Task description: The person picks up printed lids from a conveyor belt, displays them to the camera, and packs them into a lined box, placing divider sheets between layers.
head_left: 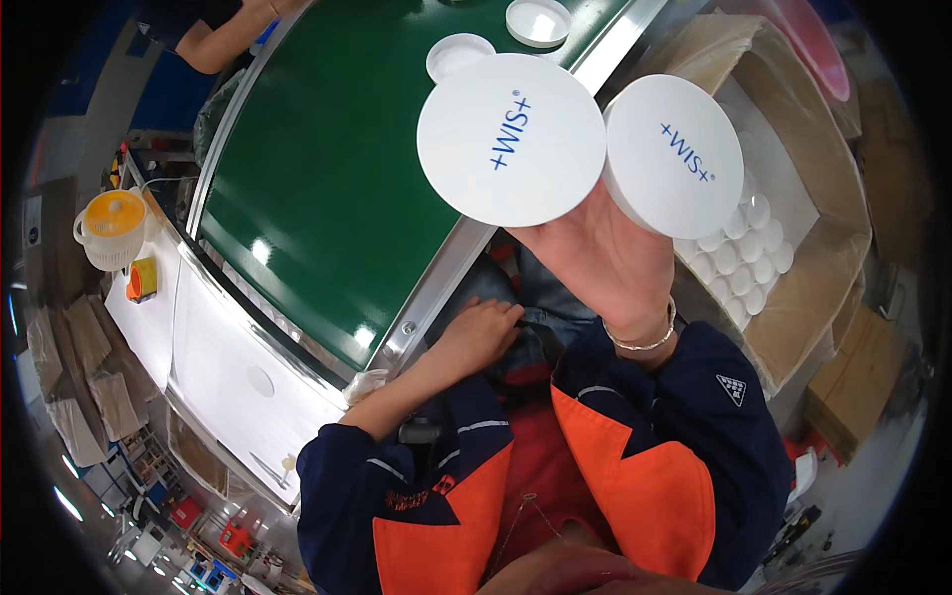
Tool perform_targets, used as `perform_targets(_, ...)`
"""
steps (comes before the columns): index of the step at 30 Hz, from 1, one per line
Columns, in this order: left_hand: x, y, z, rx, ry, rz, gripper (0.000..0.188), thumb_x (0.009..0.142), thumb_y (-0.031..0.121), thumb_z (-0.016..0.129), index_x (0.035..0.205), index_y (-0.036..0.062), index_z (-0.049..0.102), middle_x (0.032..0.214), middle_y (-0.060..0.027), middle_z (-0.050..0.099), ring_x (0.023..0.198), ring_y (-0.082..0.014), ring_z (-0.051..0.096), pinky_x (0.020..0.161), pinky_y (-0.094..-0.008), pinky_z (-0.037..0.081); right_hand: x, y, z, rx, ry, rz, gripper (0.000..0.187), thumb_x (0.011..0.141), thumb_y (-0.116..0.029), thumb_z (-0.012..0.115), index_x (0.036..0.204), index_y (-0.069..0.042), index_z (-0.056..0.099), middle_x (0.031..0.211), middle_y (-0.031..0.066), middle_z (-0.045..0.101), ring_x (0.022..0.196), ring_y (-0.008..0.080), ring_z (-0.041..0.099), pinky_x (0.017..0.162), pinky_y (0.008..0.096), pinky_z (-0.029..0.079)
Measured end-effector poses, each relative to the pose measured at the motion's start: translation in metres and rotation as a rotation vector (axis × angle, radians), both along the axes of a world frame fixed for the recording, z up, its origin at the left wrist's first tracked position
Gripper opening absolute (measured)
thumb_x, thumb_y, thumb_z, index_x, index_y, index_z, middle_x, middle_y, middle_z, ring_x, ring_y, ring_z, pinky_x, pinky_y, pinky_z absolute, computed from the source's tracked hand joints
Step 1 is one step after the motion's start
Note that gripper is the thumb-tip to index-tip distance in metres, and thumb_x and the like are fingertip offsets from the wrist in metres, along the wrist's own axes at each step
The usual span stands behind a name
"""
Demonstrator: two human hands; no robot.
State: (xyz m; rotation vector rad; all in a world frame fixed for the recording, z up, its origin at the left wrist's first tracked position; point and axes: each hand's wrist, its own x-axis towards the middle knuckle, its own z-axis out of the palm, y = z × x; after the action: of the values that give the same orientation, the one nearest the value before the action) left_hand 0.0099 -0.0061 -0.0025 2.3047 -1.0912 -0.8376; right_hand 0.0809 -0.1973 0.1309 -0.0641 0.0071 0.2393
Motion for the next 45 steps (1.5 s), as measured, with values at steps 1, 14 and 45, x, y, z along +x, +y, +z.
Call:
perform_targets(1, 0.000, 0.000, 0.000, 0.004, 0.004, -0.004, 0.023, 0.087, 0.020, 0.065, 0.103, 0.0068, 0.057, 0.096, -0.0103, 0.064, 0.098, -0.0302, 0.062, 0.090, -0.0493, 0.046, 0.000, 0.000, -0.001, 0.009, -0.018, -0.004, 0.052, 0.099, -0.042, 0.050, 0.137, -0.007, 0.045, 0.149, 0.0074, 0.042, 0.141, 0.0255, 0.034, 0.118, 0.0495, 0.023)
perform_targets(14, 0.004, -0.003, 0.004, 0.009, 0.013, -0.021, 0.021, 0.086, 0.019, 0.064, 0.101, 0.0059, 0.057, 0.094, -0.0126, 0.064, 0.096, -0.0315, 0.062, 0.087, -0.0490, 0.046, 0.001, -0.004, 0.005, 0.098, 0.109, -0.008, 0.070, 0.096, -0.051, 0.051, 0.150, -0.011, 0.031, 0.158, 0.0124, 0.027, 0.147, 0.0326, 0.022, 0.120, 0.0530, 0.016)
perform_targets(45, 0.016, -0.031, -0.010, 0.034, 0.109, -0.104, 0.022, 0.091, 0.023, 0.061, 0.101, 0.0033, 0.059, 0.096, -0.0165, 0.064, 0.095, -0.0353, 0.061, 0.083, -0.0440, 0.047, -0.104, -0.522, -0.290, -2.815, 1.250, -0.256, 0.034, 0.081, -0.032, 0.063, 0.104, -0.006, 0.066, 0.123, 0.0233, 0.058, 0.101, 0.0443, 0.063, 0.089, 0.0440, 0.051)
